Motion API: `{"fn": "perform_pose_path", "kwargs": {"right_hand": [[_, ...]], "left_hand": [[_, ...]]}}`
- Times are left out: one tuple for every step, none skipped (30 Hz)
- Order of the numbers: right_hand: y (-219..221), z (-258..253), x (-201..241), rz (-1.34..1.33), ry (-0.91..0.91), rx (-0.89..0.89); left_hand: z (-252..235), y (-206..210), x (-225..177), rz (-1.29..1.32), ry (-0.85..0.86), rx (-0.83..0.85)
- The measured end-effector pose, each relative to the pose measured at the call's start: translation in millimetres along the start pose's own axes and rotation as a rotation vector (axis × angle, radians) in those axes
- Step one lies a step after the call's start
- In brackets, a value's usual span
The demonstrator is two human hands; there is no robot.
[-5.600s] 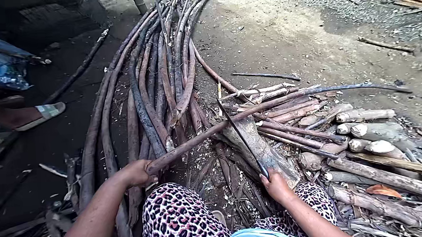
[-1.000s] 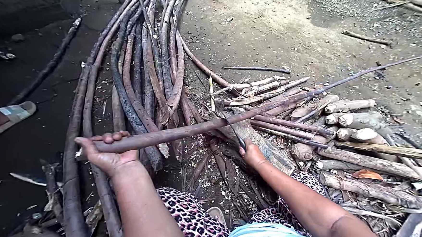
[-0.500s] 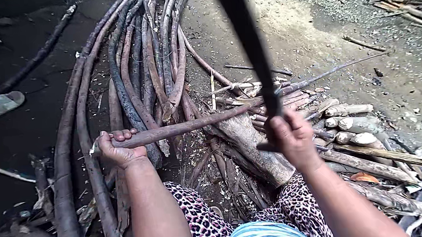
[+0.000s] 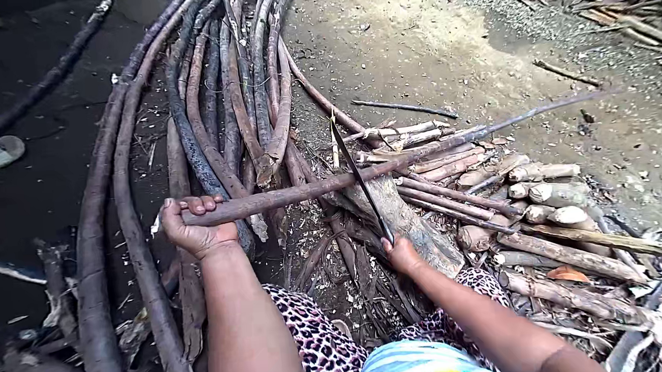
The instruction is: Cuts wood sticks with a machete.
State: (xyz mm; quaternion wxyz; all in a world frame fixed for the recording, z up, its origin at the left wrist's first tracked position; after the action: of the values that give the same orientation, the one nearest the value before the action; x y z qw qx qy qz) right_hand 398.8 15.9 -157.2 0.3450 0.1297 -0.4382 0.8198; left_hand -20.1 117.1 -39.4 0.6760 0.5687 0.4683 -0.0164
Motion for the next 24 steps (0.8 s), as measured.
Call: {"fn": "perform_pose_path", "kwargs": {"right_hand": [[-3.4,3.2,-1.1,-0.021,0.007,0.016],[-11.1,6.2,0.4,-0.052,0.006,0.021],[-20.4,10.6,5.6,-0.095,0.004,0.025],[-26.0,18.4,9.9,-0.160,0.007,0.043],[-29.6,28.2,13.8,-0.261,0.017,0.082],[-33.3,38.4,18.5,-0.394,0.044,0.146],[-36.2,48.6,23.9,-0.515,0.076,0.213],[-38.1,57.0,31.1,-0.615,0.104,0.269],[-39.0,62.4,39.4,-0.704,0.122,0.306],[-38.0,64.5,47.0,-0.786,0.126,0.327],[-35.7,63.6,52.2,-0.843,0.120,0.337],[-32.5,59.2,52.5,-0.859,0.098,0.329],[-28.4,51.1,46.9,-0.813,0.056,0.288],[-23.7,39.4,35.7,-0.680,-0.003,0.205],[-18.0,25.4,20.4,-0.471,-0.054,0.097],[-11.7,11.8,5.5,-0.275,-0.060,0.016],[-5.3,1.9,-6.5,-0.146,-0.025,-0.026],[-2.3,-4.7,-14.7,-0.076,0.021,-0.057],[-4.5,-7.8,-17.1,-0.040,0.056,-0.088],[-8.1,-7.4,-17.2,-0.028,0.070,-0.109],[-11.8,-4.3,-17.8,-0.047,0.063,-0.107],[-17.6,-0.3,-16.7,-0.102,0.035,-0.091],[-26.3,3.6,-12.5,-0.185,-0.002,-0.070],[-34.8,9.6,-5.3,-0.308,-0.025,-0.025]], "left_hand": [[0.9,-0.1,0.8,-0.010,-0.028,0.037],[2.4,1.6,1.1,-0.010,-0.054,0.053],[4.0,4.6,-0.9,-0.004,-0.068,0.052],[5.9,6.9,-5.5,-0.002,-0.062,0.057],[7.1,8.4,-11.6,-0.005,-0.042,0.079],[7.7,9.1,-17.4,-0.002,-0.015,0.114],[8.9,8.6,-22.0,0.000,0.012,0.156],[11.0,7.6,-25.4,0.007,0.029,0.201],[12.0,6.1,-27.2,0.021,0.037,0.239],[12.2,5.8,-28.0,0.030,0.037,0.267],[11.6,6.1,-27.7,0.031,0.033,0.277],[10.7,6.0,-25.6,0.021,0.023,0.269],[10.2,5.1,-21.4,-0.001,0.007,0.244],[10.5,4.6,-15.3,-0.029,-0.015,0.201],[12.0,4.6,-7.7,-0.049,-0.042,0.133],[14.2,5.5,-0.5,-0.059,-0.064,0.046],[16.0,7.3,5.4,-0.063,-0.079,-0.026],[16.9,9.7,9.8,-0.064,-0.088,-0.068],[16.0,12.2,12.4,-0.060,-0.091,-0.080],[14.6,13.8,13.2,-0.054,-0.093,-0.067],[14.5,14.5,13.4,-0.050,-0.095,-0.034],[14.4,16.4,12.7,-0.041,-0.087,0.012],[13.8,19.5,11.5,-0.025,-0.072,0.060],[13.4,21.9,10.3,-0.013,-0.059,0.104]]}}
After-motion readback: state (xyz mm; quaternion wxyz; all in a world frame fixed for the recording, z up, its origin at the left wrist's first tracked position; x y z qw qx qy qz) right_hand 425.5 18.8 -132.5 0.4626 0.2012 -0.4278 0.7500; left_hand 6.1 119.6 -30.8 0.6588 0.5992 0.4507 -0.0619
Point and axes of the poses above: each hand's wrist, its own z-axis away from the middle knuckle, its own y-axis out of the palm, x = y × z, the point moved 9 cm from there along -z, towards the middle knuckle, and after that the axes turned 3 degrees about -y, right-handed, at the moved point
